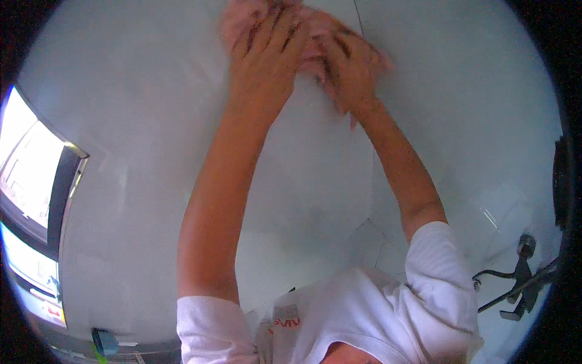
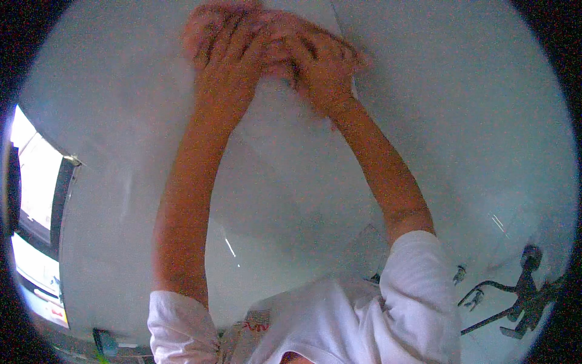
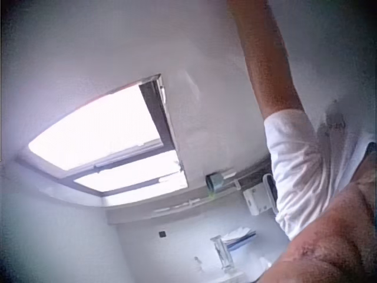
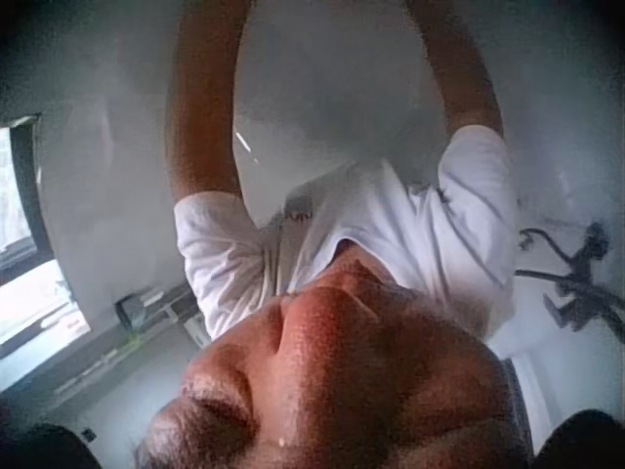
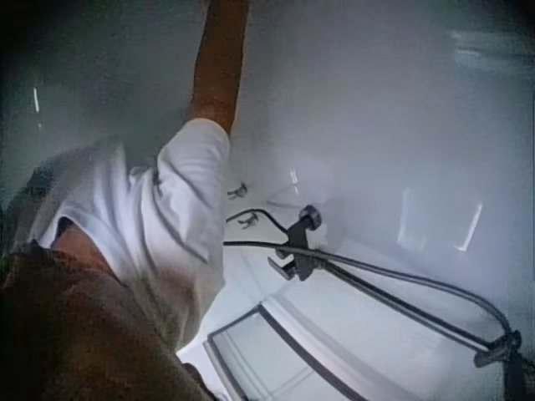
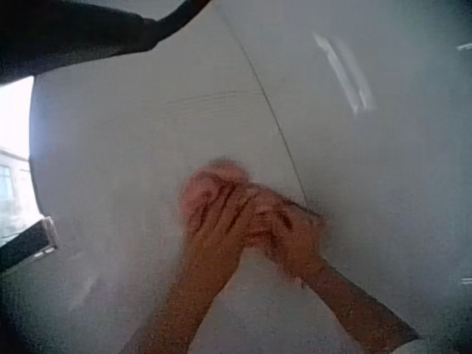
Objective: The person wipes the tiled walls and a towel rack with a pink cloth, moving across various sections of the bathroom wall and fixtures.
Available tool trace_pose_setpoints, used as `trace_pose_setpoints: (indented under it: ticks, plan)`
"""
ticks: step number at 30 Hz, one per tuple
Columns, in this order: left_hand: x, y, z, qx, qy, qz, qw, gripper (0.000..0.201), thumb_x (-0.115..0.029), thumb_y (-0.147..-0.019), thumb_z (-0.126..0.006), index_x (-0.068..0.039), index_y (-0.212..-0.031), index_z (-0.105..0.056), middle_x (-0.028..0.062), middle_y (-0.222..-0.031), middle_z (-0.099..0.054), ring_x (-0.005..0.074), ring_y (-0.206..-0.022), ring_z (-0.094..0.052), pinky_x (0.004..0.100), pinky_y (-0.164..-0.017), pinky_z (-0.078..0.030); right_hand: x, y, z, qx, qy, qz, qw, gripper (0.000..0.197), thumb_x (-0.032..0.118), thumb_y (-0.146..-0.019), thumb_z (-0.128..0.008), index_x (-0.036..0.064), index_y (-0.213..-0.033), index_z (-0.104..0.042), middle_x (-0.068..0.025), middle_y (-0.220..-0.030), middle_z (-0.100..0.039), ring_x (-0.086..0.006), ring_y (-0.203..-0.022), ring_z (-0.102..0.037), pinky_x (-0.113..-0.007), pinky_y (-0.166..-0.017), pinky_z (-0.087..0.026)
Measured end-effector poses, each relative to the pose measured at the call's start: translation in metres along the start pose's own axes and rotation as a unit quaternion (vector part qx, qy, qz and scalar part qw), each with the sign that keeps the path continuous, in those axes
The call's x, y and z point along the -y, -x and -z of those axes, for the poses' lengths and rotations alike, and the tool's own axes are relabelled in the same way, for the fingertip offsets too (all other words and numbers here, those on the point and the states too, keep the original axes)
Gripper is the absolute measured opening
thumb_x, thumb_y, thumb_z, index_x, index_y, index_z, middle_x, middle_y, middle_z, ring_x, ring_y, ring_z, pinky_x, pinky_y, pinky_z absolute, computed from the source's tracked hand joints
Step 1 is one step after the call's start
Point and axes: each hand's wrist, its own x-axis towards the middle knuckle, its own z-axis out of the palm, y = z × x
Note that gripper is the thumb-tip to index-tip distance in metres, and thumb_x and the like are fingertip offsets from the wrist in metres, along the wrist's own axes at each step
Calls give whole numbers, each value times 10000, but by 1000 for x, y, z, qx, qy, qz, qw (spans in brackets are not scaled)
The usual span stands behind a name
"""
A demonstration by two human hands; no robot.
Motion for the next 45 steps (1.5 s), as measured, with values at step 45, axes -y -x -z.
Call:
trace_pose_setpoints:
  ticks: [45]
  plan:
    - [-62,387,316,296,122,117,940,354,-179,-802,-613,-243,-1150,-606,-31,-1227,-586,180,-1188,-513,377,-953,-405,481,287,101,257,-394,-368,802,600,106,-801,-681,13,-1323,-399,-183,-1324,-350,-350,-1203,-376,-488,-1003,-307]
